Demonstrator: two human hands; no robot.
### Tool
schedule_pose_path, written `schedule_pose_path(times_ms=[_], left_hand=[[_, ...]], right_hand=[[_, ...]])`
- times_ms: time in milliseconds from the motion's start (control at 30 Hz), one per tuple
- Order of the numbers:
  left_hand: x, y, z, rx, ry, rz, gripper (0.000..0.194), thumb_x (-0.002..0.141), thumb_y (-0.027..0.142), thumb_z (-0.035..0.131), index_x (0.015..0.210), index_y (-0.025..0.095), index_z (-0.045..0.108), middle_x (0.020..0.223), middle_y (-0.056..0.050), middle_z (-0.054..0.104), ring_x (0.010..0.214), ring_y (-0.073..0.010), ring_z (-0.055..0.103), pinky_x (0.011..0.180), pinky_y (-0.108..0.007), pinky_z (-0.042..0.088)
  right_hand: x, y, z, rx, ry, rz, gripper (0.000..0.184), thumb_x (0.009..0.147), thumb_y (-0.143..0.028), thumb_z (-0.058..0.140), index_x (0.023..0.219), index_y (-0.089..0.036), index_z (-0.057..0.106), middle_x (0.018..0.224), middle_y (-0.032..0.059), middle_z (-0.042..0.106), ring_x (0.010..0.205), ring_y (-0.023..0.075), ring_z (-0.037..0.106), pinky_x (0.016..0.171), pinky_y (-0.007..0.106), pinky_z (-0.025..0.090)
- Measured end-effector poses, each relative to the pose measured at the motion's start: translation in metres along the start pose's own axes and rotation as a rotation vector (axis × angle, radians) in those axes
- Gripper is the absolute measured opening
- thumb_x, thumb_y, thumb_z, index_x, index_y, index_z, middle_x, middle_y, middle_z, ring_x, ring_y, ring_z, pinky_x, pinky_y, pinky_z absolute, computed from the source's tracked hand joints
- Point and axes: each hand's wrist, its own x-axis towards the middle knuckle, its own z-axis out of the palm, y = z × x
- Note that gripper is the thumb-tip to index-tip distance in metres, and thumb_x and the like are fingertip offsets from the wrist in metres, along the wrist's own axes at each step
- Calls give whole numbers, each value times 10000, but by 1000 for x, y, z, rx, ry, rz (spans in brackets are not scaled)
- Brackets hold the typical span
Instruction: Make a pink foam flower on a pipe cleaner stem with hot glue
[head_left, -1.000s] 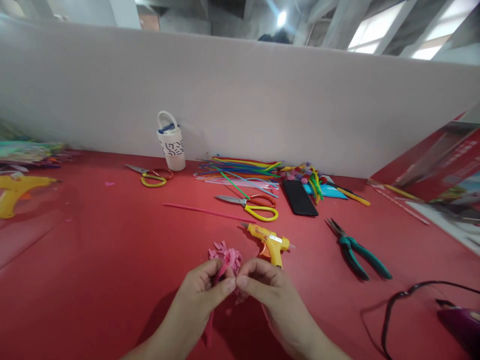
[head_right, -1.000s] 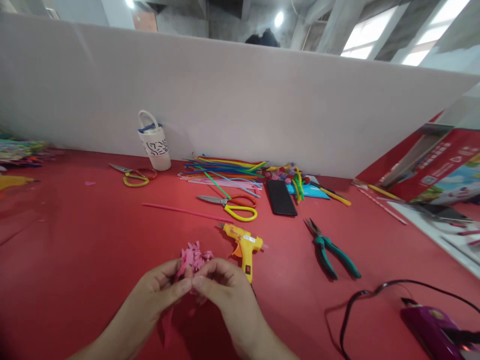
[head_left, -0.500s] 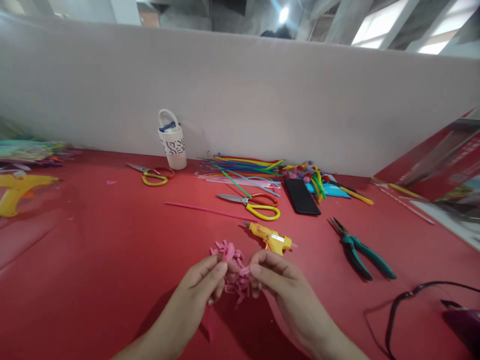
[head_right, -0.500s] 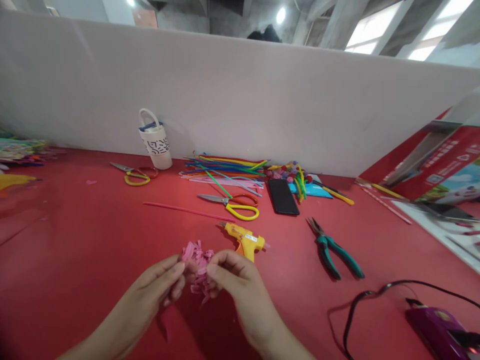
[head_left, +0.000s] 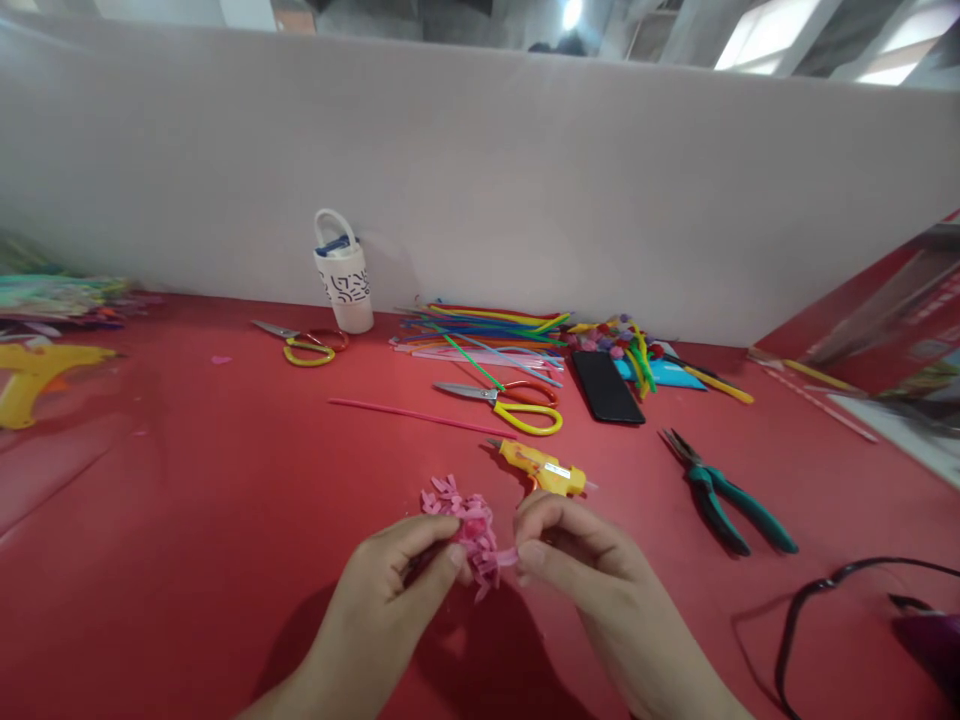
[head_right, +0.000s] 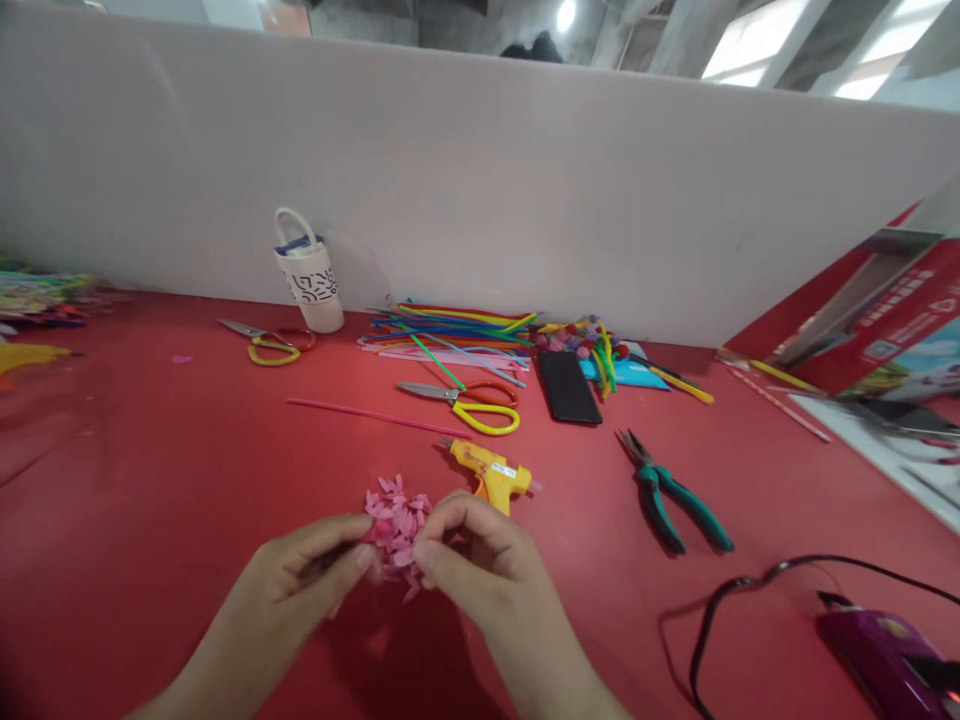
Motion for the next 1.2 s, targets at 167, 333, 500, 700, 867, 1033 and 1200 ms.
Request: schedule_pose_path(times_ms=[167, 333, 500, 700, 867, 1033, 1200], left_hand=[[2, -2, 2, -174, -67, -112, 243, 800, 282, 549, 986, 200, 683, 540, 22, 612, 465, -107, 414, 478, -208, 346], [2, -1, 5, -198, -82, -142, 329, 772, 243, 585, 1095, 213, 640, 659, 7, 675, 473, -99, 465, 472, -201, 366], [-2, -1, 5, -112, -78, -92, 273, 792, 250, 560, 1046, 232, 661, 658, 0, 685, 518, -125, 555, 490, -207, 412], [-6, -7, 4, 10, -37, 40, 238, 800, 241, 549, 995, 272, 683, 663, 0, 691, 557, -157, 608, 569, -232, 465], [-8, -11, 4, 140, -32, 130, 233, 811, 251, 545, 990, 311, 682, 614, 13, 681, 541, -152, 606, 585, -219, 443], [-8, -9, 4, 198, -32, 165, 232, 811, 242, 537, 983, 294, 685, 587, 3, 673, 553, -162, 608, 600, -220, 430], [-8, -9, 4, 185, -37, 162, 227, 812, 237, 533, 956, 302, 697, 618, 2, 678, 551, -158, 596, 593, -219, 425]], right_hand=[[1, 2, 0, 1, -6, 4, 137, 762, -243, 638, 657, -197, 562, 700, -13, 491, 676, 128, 453, 635, 233, 379], [3, 2, 3, -7, 0, -8, 121, 759, -247, 635, 662, -202, 578, 705, -17, 503, 678, 125, 484, 631, 227, 400], [3, 3, 7, -93, 51, -2, 141, 756, -271, 626, 646, -196, 582, 662, -21, 514, 637, 125, 491, 606, 233, 402], [1, 1, 9, -196, 109, 3, 161, 757, -306, 608, 646, -193, 581, 666, -14, 518, 653, 142, 498, 620, 249, 397], [1, 4, 7, -292, 117, 8, 177, 775, -319, 579, 650, -194, 566, 672, -11, 512, 654, 145, 490, 626, 254, 383], [2, 7, 7, -370, 148, -43, 181, 789, -297, 561, 637, -197, 556, 660, -15, 516, 634, 139, 485, 609, 256, 379], [2, 9, 8, -454, 170, -123, 177, 800, -266, 553, 635, -203, 541, 656, -11, 521, 634, 143, 488, 589, 256, 381]])
